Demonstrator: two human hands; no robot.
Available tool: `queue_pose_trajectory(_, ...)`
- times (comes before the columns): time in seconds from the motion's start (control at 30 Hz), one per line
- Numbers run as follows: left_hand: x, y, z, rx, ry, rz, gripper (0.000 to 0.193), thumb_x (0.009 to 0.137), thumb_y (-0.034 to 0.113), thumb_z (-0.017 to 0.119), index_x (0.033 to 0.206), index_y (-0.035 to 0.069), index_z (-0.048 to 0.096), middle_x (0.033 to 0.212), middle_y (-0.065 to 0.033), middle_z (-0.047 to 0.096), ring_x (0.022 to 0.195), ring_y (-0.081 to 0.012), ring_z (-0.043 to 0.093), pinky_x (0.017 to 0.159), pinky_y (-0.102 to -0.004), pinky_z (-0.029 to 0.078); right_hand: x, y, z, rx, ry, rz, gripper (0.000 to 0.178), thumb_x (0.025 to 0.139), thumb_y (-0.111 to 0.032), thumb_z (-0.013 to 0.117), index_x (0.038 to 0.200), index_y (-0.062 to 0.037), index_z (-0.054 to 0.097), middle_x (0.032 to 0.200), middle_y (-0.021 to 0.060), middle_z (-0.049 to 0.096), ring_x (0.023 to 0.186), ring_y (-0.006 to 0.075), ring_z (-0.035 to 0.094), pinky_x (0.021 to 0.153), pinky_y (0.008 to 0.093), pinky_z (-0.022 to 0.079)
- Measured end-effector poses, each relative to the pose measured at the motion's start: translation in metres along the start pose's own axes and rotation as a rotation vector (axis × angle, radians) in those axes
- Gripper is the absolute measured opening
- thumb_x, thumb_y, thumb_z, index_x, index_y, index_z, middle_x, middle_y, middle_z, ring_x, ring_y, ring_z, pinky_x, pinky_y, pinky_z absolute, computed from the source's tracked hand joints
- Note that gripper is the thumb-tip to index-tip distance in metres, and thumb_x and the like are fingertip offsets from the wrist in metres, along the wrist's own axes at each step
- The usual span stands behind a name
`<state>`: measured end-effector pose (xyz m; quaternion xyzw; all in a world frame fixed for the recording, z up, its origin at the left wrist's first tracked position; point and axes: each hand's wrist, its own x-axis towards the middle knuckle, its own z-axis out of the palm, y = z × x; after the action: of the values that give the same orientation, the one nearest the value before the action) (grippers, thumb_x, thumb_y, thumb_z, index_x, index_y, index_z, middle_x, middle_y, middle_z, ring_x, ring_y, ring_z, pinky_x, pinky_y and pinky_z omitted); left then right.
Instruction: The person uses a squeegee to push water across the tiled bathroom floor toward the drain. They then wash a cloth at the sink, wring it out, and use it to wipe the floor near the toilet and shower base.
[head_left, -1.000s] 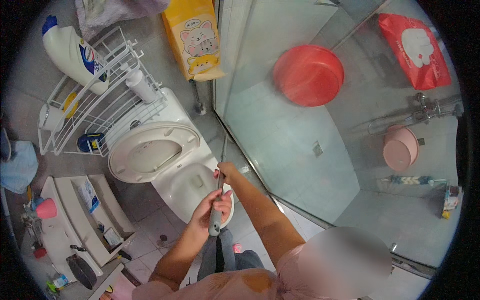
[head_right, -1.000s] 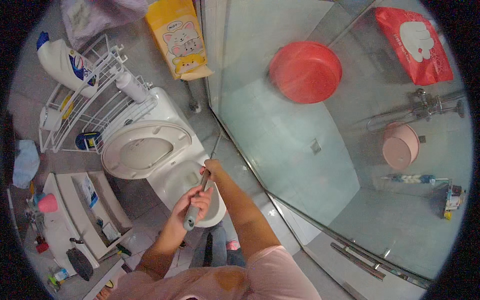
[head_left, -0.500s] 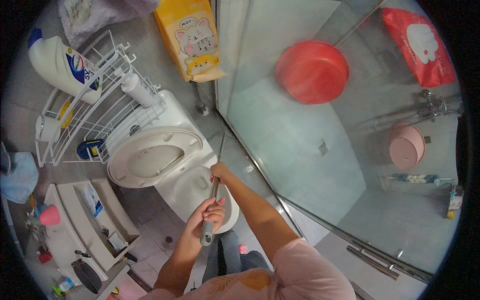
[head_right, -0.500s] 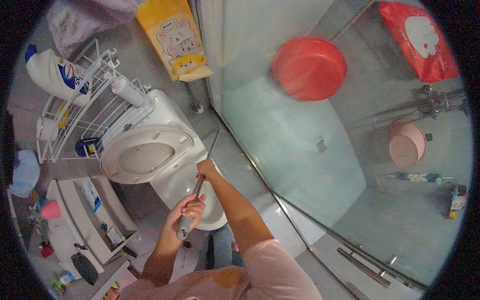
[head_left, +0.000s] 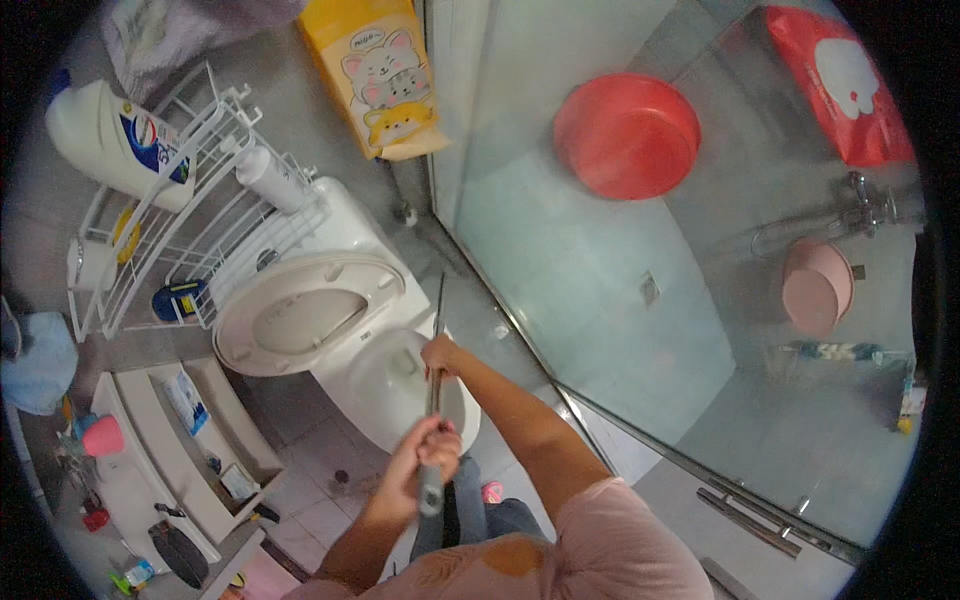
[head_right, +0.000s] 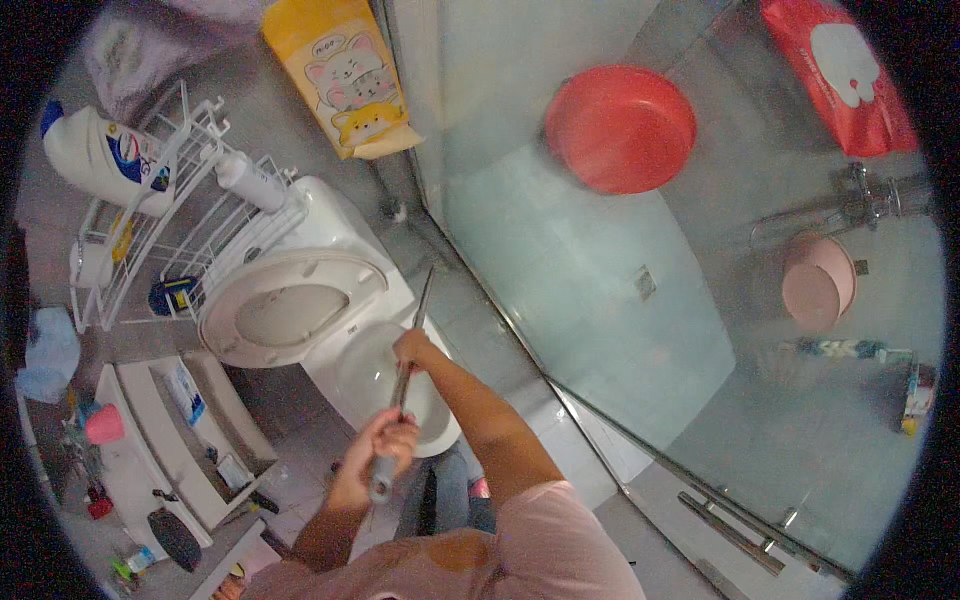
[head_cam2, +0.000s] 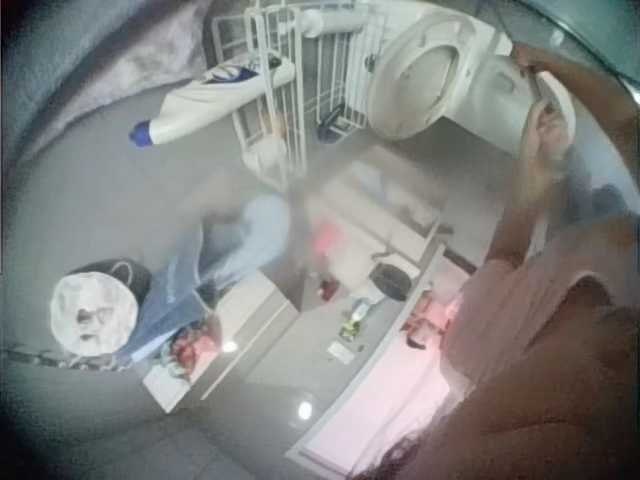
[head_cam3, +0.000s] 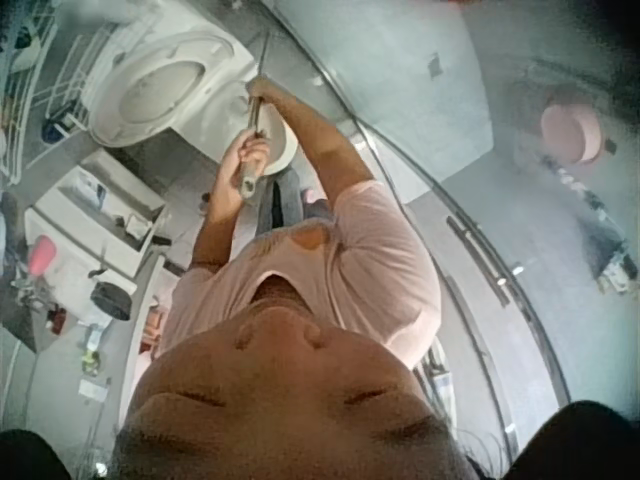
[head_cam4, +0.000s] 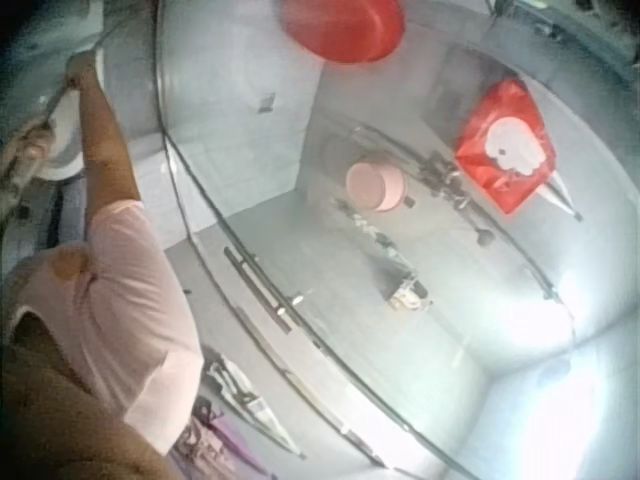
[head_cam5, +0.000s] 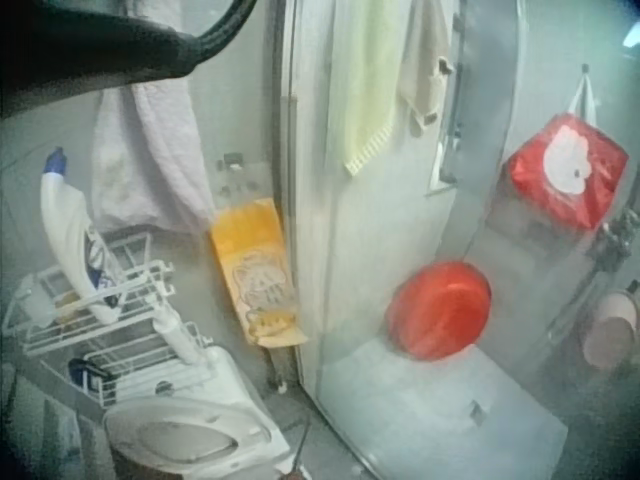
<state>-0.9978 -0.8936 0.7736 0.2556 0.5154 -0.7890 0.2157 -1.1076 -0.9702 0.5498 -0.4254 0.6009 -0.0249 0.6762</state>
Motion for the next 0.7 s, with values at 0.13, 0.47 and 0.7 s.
queue_pose_trajectory(0.13,0.018,-0.015,-0.031,0.249,-0.108,-0.033,0.017,0.081,0.019,0.046,0.08,0.003,0.041,0.061,-0.0026,0.035,0.05,-0.0087,0.035,0.045,-0.0222,0.035,-0.05,-0.029,0.01,0.167,0.28,0.187,0.028,0.068,-0.005,0.044,0.094,0.0058,0.042,0.059,0.0167,0.054,0.046,0.0244,0.056,0.038,0.0358,0.045)
queue_pose_trajectory(0.47,0.114,-0.057,-0.125,0.706,0.129,0.14,0.032,0.086,0.036,0.03,0.083,0.008,0.045,0.065,-0.0045,0.049,0.055,-0.0172,0.048,0.052,-0.0295,0.043,-0.053,0.102,0.002,-0.387,0.255,0.195,0.064,0.063,-0.003,0.042,0.121,0.005,0.016,0.062,0.0215,0.055,0.048,0.0284,0.056,0.041,0.0373,0.045)
queue_pose_trajectory(0.7,0.107,-0.115,-0.243,0.678,0.194,-0.022,0.028,0.083,0.037,0.037,0.078,0.011,0.045,0.063,-0.0066,0.05,0.057,-0.0228,0.051,0.053,-0.0372,0.044,-0.157,0.174,0.06,-0.158,0.136,0.38,0.065,0.066,-0.002,0.037,0.124,-0.001,0.009,0.061,0.0223,0.053,0.047,0.0298,0.055,0.038,0.0387,0.043)
